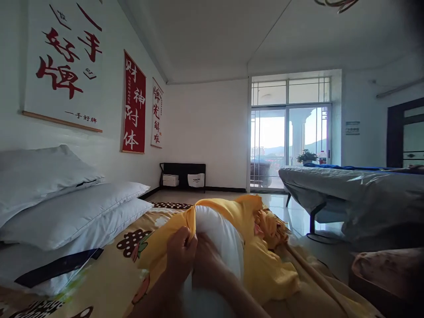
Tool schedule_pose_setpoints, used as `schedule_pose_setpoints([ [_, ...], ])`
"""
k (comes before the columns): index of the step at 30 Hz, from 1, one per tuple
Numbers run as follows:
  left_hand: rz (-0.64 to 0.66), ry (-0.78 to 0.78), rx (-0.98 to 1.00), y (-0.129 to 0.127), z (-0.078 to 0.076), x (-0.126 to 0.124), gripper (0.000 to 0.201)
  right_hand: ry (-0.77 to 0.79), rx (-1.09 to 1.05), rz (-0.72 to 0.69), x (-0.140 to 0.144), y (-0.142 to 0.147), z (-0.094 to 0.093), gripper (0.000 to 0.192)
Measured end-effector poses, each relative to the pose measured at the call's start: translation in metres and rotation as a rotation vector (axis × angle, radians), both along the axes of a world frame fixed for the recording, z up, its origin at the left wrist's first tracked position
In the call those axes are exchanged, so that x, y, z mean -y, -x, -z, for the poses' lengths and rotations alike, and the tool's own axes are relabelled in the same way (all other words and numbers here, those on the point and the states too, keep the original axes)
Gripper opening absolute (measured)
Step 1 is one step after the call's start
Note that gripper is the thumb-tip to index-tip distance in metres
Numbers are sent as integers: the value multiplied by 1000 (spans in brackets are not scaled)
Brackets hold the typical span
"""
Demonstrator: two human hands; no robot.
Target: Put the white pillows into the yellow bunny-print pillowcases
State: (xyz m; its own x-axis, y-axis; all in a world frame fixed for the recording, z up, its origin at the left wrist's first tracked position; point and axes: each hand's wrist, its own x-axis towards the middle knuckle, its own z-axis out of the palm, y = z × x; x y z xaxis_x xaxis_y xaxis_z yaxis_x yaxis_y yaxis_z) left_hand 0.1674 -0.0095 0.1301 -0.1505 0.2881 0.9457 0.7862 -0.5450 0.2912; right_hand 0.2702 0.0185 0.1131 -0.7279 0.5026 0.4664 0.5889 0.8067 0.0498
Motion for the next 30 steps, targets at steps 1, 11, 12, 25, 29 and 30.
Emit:
schedule_pose_setpoints([
  [1, 7, 21, -8, 0, 3, -1, 28, -12, -17, -1, -7, 4, 1, 66],
  [11, -355, 704, -161, 71, -10, -33, 17, 4, 7, -201, 27, 1, 16, 74],
  [12, -373, 765, -149, 81, -8, -37, 20, 37, 29, -247, 30, -3, 16, 69],
  [25, -240, 724, -17, 97, -3, -39, 31, 352, -67, -186, -17, 18, 19, 83],
  [29, -127, 678, -35, 88, -4, -30, 26, 206, -46, -89, -19, 28, 36, 76],
  [30, -72, 655, -42, 82, -5, -26, 27, 164, -50, -36, -22, 30, 36, 75],
])
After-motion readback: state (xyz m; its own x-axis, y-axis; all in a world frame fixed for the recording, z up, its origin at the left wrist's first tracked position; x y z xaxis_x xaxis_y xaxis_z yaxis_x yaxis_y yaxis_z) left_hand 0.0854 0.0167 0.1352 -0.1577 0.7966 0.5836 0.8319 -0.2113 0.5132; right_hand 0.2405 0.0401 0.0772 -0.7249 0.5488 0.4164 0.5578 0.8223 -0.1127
